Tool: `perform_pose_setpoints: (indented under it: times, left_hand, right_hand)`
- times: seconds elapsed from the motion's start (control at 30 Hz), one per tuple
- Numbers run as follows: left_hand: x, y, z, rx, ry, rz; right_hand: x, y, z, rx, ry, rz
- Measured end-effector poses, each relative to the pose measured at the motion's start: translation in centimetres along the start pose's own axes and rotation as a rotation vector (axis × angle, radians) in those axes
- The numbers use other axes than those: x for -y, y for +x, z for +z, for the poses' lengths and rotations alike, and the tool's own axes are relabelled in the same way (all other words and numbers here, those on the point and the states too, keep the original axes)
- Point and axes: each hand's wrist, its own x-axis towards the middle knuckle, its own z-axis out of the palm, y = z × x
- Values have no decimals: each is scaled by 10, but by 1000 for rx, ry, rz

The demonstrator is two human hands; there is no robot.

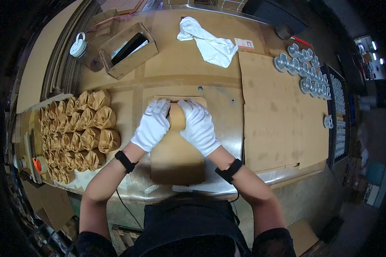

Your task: The person wraps small metal objects in brown paper on a wooden table. They pick up a metal object, place it on a sheet of paper, fold the paper around it, and set the wrapped bundle aside. The process is repeated continuously throughout the clip.

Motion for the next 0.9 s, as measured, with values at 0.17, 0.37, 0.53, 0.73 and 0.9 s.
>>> perform_pose_setpoints:
  times: [0.17,0.37,0.53,0.73,0.9]
  left_hand:
    - [-29,-13,13,-175,-1141,-791]
    - [-72,-2,8,-400,-1072,-699]
    - [-78,-12,-11,-290,-1220,-840]
    - [-68,-31,-14,-331,-1511,-993]
    - [-54,-27,-1,-215,-1081,-956]
  right_hand:
    - [11,-11,9,-79,-35,41]
    - [-29,-3,-19,125,109,-35]
    - [-16,-23,10,33,58,291]
    - [61,-23,-14,12,41,108]
    - [-29,-6,-58,289,768,131]
